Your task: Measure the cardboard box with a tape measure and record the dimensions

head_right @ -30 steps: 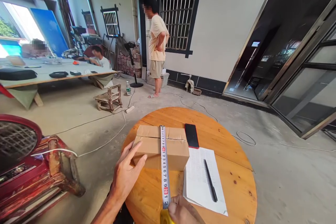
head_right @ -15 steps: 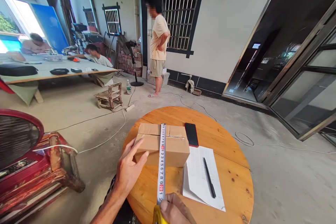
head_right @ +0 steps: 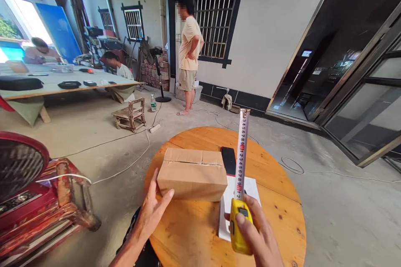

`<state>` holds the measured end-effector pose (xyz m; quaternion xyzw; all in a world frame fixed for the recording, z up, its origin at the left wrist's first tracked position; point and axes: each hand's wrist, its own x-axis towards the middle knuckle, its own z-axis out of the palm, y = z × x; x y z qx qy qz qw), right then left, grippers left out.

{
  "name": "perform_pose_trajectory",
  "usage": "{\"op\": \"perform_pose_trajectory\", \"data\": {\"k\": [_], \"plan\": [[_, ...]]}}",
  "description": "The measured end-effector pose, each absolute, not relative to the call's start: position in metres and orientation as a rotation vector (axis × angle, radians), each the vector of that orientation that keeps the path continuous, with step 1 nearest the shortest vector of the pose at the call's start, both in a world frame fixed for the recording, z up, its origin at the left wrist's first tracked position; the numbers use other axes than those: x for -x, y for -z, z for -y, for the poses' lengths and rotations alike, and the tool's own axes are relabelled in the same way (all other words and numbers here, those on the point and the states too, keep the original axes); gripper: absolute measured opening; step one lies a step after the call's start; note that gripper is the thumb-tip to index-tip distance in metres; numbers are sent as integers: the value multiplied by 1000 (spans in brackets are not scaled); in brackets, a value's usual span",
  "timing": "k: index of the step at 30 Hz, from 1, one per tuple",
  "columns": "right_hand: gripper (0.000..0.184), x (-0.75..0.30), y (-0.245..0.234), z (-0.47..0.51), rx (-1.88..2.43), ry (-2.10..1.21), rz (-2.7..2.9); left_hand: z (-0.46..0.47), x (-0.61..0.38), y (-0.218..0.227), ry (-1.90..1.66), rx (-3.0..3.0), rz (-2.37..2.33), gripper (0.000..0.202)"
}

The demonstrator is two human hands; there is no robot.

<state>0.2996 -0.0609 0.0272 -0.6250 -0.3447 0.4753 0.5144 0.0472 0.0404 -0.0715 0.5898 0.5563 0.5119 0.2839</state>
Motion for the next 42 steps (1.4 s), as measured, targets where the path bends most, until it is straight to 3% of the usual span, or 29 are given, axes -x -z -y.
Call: {"op": "perform_pose_trajectory", "data": {"k": [4,10,15,25,42], "plan": [[61,-291,-28,29,1371,-1259,919,-43,-44,67,-1352,-1574,-1499,53],[43,-278,-61,-25,1221,-1337,992,-48,-23,42,-1386,-1595,-1673,68],[35,-275,-72,-46,1217,-1343,1022,-57,-18,47,-1372,-1730,-1606,58],[40,-252,-43,-1,1299,-1870,966,-81,-25,62,-1416,-1695,-1488,45],[42,-233,-40,-18,1368,-1986,732,-89,-30,64,-1614,-1594,-1507,34]]}}
